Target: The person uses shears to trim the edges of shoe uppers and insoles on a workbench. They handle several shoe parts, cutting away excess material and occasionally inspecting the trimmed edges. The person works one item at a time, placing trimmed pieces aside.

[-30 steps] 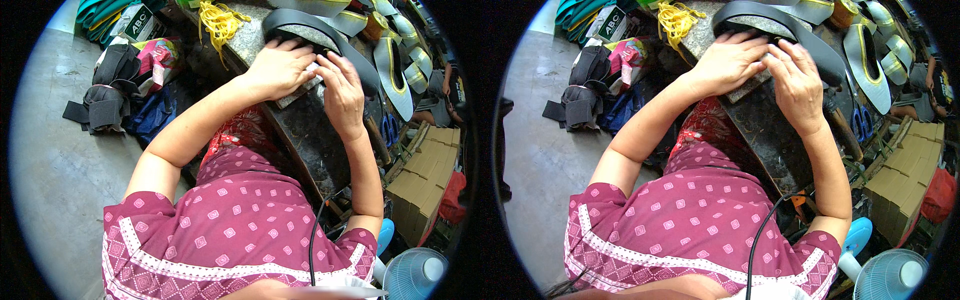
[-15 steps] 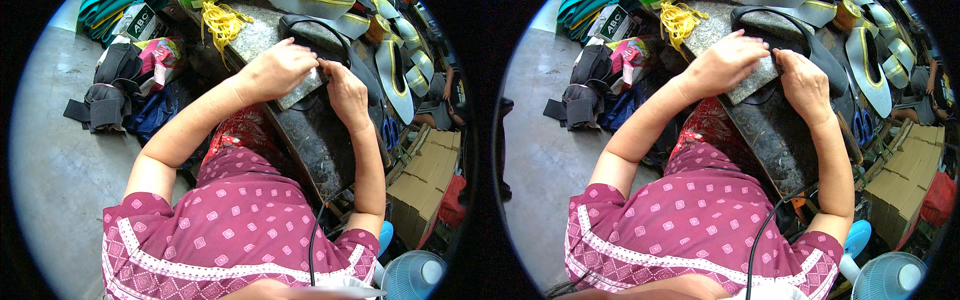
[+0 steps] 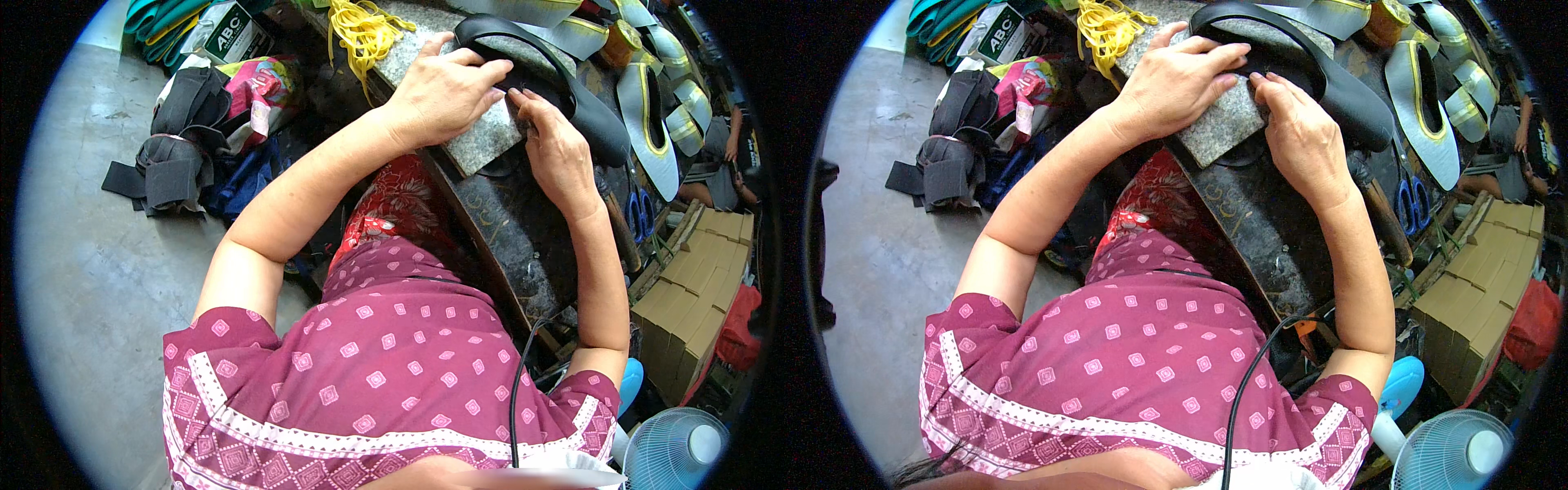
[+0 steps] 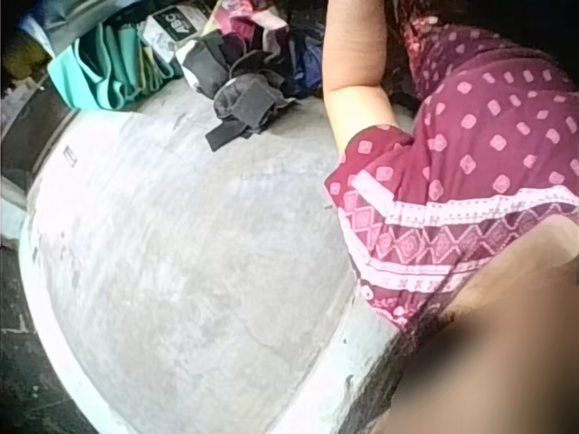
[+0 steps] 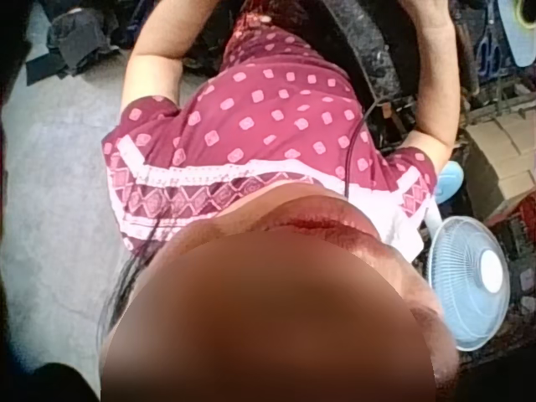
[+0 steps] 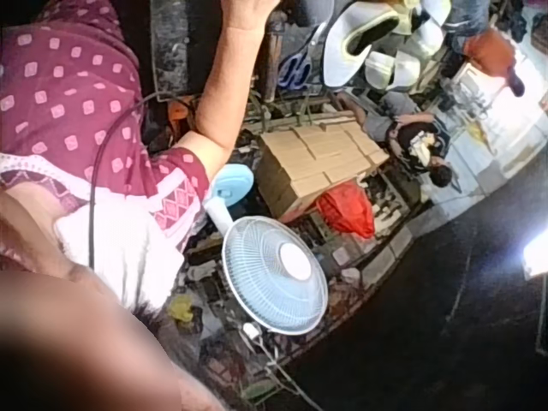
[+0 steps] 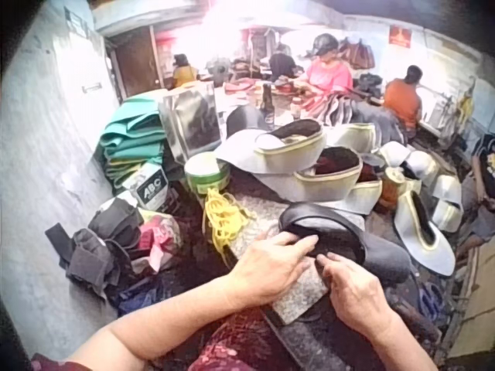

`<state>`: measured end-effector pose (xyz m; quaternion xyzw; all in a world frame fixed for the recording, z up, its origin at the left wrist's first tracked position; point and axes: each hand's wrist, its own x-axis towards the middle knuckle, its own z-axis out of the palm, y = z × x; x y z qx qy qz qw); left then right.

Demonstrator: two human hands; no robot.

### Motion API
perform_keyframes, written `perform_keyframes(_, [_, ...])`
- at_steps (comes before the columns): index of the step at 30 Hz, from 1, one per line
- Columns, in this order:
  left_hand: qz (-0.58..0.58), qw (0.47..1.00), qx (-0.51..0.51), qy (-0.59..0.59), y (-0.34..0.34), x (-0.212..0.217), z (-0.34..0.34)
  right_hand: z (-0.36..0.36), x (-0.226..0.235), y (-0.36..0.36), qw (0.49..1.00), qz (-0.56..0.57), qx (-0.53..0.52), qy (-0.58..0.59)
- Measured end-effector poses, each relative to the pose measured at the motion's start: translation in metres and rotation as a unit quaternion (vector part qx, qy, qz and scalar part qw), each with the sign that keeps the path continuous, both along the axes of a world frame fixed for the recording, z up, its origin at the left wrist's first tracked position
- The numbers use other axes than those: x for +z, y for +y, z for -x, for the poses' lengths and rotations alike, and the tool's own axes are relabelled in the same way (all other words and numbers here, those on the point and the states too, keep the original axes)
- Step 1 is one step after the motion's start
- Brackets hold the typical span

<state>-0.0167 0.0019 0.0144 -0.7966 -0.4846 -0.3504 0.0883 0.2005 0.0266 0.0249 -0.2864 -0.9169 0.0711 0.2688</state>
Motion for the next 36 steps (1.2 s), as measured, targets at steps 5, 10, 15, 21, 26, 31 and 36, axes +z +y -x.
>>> perform_keyframes(5, [-0.178, 0.978, 0.061, -0.088, 0.010, 0.018, 0.011, 0.002, -0.001, 0.009, 0.998, 0.041, -0.011, 0.045])
perform_keyframes(10, [0.220, 0.963, 0.154, -0.035, 0.015, 0.029, -0.001, -0.009, 0.014, 0.013, 1.000, -0.024, -0.014, 0.001])
perform_keyframes(15, [0.070, 0.984, 0.087, -0.136, 0.002, 0.017, -0.023, -0.024, 0.018, 0.007, 1.000, 0.003, 0.005, 0.005])
perform_keyframes(21, [-0.077, 0.995, -0.041, 0.038, -0.014, 0.020, -0.006, -0.025, 0.005, 0.009, 1.000, 0.026, 0.012, 0.008])
perform_keyframes(26, [-0.069, 0.957, -0.072, 0.271, -0.013, 0.023, 0.012, -0.029, 0.004, 0.020, 0.996, 0.083, 0.024, 0.003])
perform_keyframes(31, [-0.166, 0.960, 0.016, 0.223, -0.006, 0.016, 0.021, -0.027, 0.009, 0.023, 0.997, 0.078, 0.017, 0.001])
perform_keyframes(36, [-0.187, 0.964, -0.005, 0.188, 0.002, 0.011, 0.017, -0.005, 0.016, 0.042, 0.999, 0.039, -0.020, -0.016])
